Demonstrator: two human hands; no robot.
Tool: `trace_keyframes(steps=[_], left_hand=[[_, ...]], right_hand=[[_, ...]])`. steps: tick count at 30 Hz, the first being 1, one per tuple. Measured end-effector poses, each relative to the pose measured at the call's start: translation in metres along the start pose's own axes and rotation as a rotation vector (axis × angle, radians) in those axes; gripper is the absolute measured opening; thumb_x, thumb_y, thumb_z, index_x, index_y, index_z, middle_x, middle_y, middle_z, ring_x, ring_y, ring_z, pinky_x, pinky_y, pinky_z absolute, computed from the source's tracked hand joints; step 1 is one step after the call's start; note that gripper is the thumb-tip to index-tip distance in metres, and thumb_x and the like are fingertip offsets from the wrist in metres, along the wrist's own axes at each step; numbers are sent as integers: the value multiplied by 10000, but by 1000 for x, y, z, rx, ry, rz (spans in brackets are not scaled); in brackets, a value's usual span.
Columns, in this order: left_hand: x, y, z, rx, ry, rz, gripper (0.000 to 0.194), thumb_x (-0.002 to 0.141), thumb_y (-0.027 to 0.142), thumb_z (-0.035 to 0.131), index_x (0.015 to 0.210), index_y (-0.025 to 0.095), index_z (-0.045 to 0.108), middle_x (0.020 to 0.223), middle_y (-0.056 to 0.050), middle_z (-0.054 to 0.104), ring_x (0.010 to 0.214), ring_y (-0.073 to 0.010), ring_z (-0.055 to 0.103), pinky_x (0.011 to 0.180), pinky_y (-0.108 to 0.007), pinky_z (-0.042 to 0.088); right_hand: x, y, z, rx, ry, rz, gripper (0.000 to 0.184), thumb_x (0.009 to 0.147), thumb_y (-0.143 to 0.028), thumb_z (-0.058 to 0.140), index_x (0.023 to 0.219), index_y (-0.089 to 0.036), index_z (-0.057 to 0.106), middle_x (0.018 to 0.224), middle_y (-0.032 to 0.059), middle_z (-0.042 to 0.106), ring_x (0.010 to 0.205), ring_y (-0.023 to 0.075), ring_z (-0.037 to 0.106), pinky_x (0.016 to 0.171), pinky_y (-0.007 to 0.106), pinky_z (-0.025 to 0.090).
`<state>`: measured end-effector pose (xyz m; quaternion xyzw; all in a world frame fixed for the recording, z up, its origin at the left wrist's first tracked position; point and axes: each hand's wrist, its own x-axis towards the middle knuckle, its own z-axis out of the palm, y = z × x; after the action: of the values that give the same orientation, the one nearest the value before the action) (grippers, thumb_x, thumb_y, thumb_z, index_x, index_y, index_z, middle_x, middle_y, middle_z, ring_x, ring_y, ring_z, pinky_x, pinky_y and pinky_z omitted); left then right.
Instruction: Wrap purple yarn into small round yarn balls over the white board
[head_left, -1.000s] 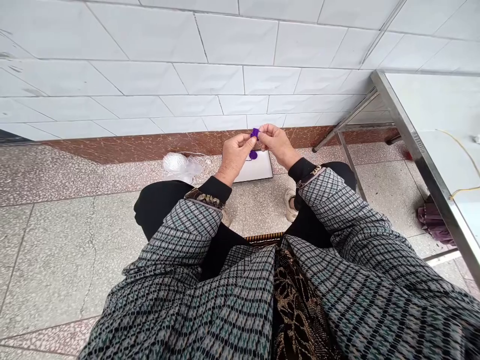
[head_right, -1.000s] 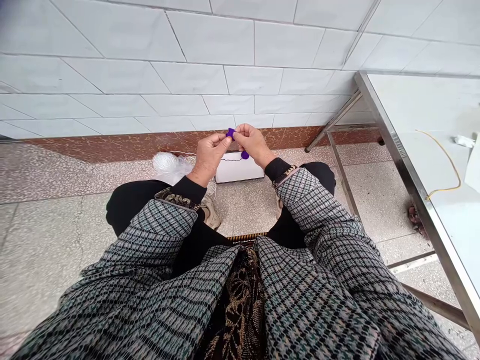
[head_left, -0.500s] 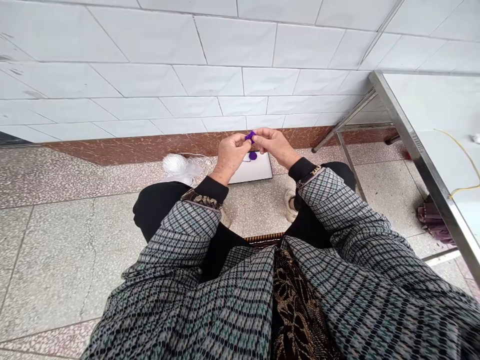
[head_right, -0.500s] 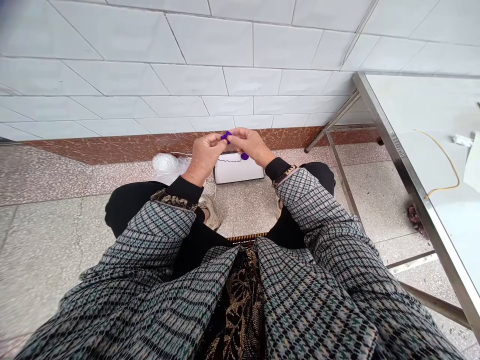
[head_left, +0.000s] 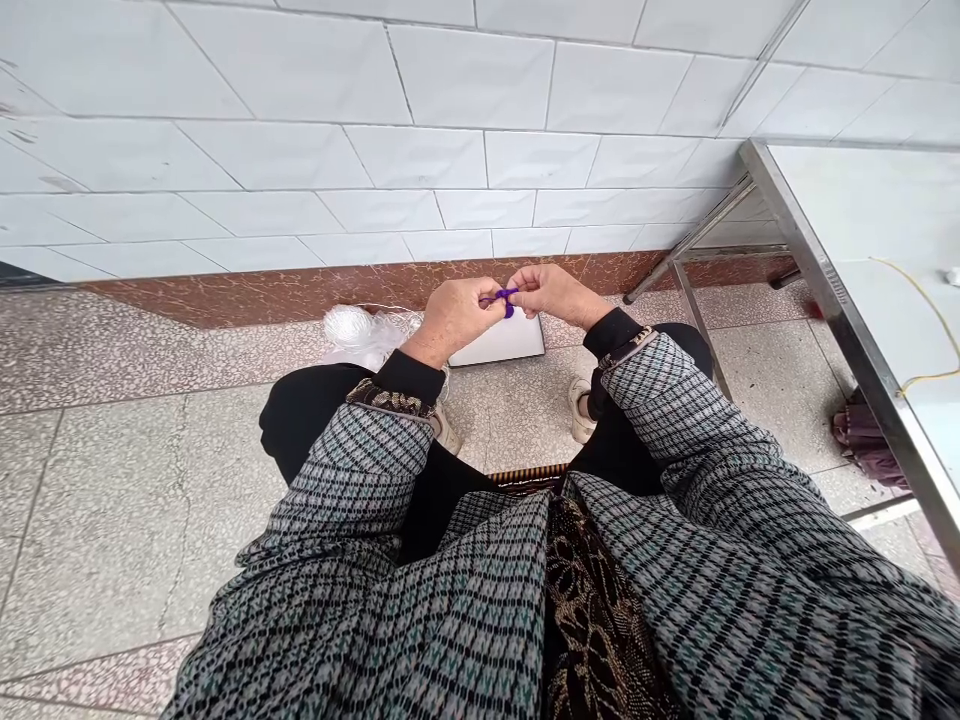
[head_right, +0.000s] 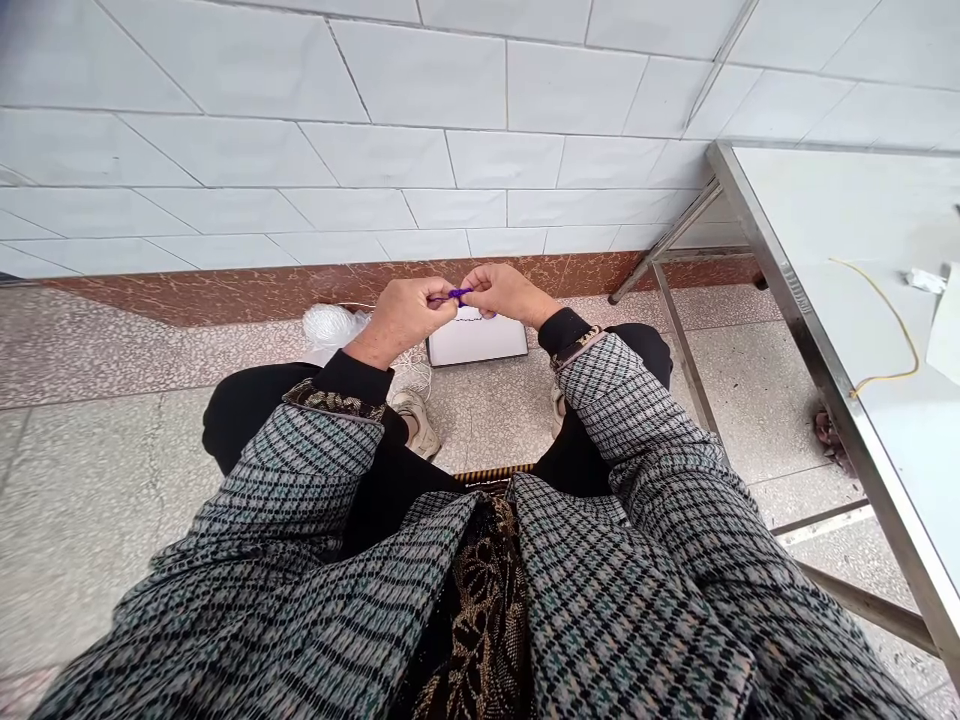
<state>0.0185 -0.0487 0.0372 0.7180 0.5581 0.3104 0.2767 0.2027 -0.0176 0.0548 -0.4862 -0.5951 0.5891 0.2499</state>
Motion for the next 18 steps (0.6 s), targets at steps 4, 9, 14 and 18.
trace_keyframes(steps=[4,9,14,18], left_hand=[[2,-1,-3,-185,-37,-9,105,793,239,682,812,163,752,734,-30,723,710,-175,613,717,-282,489],[9,-10,-5,-261,-86,-69,134,805,239,671,790,141,761,766,-41,739,742,-185,630,767,-298,506],[11,-17,-2,-205,-60,-130,130,771,233,674,663,165,695,644,-9,654,655,-160,552,684,-288,438],[8,-9,1,-255,-94,-100,157,771,267,650,642,177,664,562,20,558,583,-138,486,611,-275,392]], right_hand=[[0,-2,0,115,53,7,248,883,38,747,757,-140,629,581,-56,600,467,49,529,476,152,475],[-6,-7,-6,169,-33,31,220,920,28,686,780,-139,658,538,-63,599,461,50,530,484,140,493],[-8,-4,-6,-85,-151,99,264,818,79,785,687,-131,691,562,-21,638,474,65,556,466,157,493],[-2,2,1,-114,-16,197,346,799,86,803,613,-149,630,497,-18,582,451,84,535,443,176,496]])
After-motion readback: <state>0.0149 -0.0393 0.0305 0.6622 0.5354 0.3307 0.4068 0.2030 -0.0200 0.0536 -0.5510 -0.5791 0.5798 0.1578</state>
